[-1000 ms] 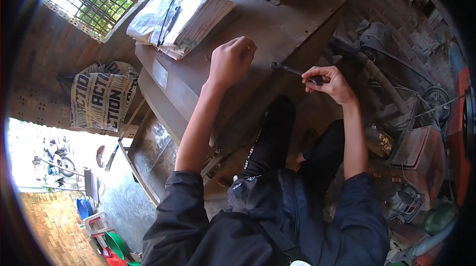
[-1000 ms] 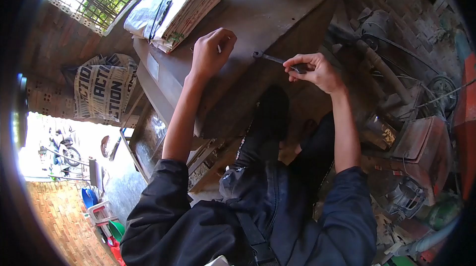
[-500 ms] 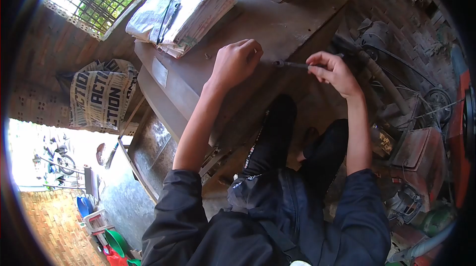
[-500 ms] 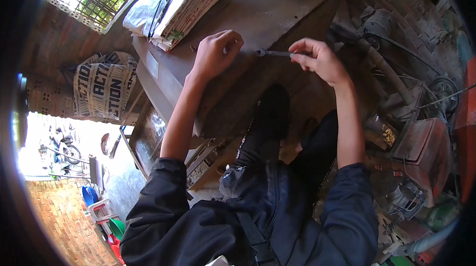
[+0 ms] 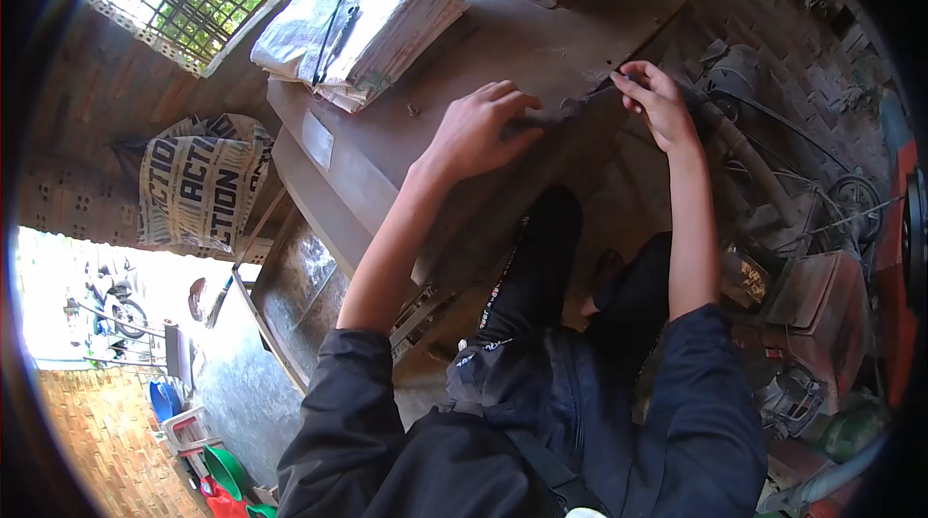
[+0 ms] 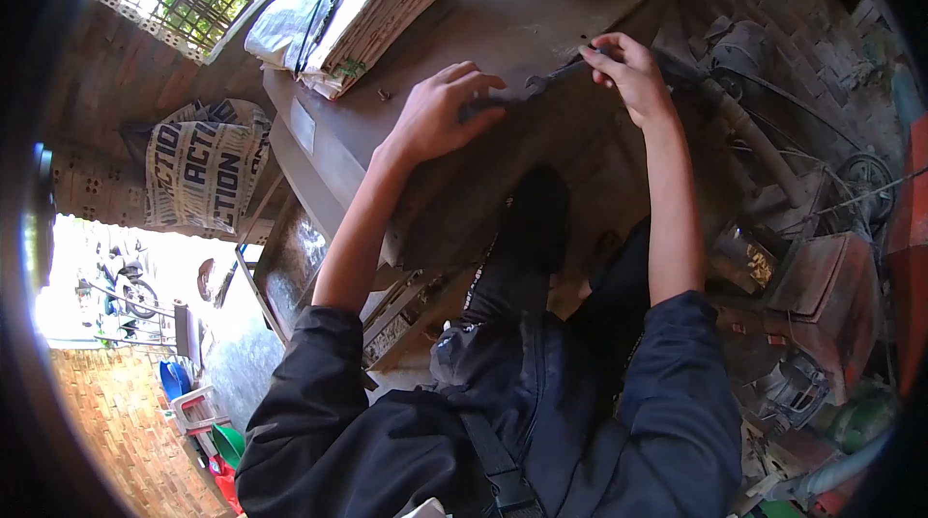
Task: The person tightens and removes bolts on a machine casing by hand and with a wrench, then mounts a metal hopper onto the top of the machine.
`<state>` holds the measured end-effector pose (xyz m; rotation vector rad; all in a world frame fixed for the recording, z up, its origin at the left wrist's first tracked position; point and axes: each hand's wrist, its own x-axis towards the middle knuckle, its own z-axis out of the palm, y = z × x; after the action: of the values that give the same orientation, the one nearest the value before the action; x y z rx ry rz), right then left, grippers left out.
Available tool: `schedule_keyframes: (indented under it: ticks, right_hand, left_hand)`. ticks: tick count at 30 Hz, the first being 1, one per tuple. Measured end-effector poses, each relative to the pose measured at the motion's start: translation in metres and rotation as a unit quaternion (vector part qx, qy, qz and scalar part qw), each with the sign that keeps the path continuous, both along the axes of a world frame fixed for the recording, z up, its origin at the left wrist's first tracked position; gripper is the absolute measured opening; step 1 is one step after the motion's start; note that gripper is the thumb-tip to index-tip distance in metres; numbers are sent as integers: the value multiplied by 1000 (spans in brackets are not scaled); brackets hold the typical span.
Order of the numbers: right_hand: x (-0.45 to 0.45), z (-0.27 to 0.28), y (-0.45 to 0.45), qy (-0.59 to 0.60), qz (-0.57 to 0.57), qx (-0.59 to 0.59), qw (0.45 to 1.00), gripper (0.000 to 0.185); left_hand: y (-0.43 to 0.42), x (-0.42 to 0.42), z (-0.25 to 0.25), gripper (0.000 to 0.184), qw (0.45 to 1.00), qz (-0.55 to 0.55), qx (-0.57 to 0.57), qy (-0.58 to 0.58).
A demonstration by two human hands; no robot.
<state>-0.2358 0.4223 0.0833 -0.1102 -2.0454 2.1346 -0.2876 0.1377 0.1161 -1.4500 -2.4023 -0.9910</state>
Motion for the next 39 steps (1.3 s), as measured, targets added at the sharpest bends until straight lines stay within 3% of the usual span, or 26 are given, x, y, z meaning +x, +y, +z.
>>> schedule_keyframes:
  ticks: [2,6,11,17,21,23,26,27,29,33,35,39]
  right_hand:
    - [17,-14,6,-8,-64,-42,997,22]
    - [64,-49,11,-24,-123,-131,983,19]
    - [135,-105,27,-82,-172,-183,965,14]
    - [205,-150,48,-82,-257,-242,932,12]
    - [229,-185,49,-98,-245,-257,930,12]
    - [232,-197,39,-126,-254,-246,927,12]
    - [228,-199,35,-124,-257,-164,944,15]
    - [228,-197,33,-130,-255,-123,950,16]
    - [228,-196,33,-128,-257,-128,949,18]
    - [230,-198,35,-107,-247,-152,951,20]
    - [231,-197,32,-101,-241,-150,953,19]
    - [232,-193,30,-104,-239,-127,957,18]
  left_hand:
    - [6,2,-3,16,995,-54,-5,85]
    - [11,1,-3,14,996,-60,-41,59]
    - [19,6,1,15,978,-39,-108,173]
    - [30,-2,3,18,952,-66,-190,232]
    - [33,-9,9,31,947,-78,-237,200]
    - [37,-4,16,38,939,-21,-307,156]
    - [40,5,36,31,905,26,-403,137]
    - [39,5,37,31,904,26,-403,139]
    - [32,1,41,26,940,-65,-296,156]
    - [27,-4,36,21,934,-101,-306,156]
    - [28,-5,31,13,921,-131,-300,213]
    - [30,-13,21,17,936,-160,-233,211]
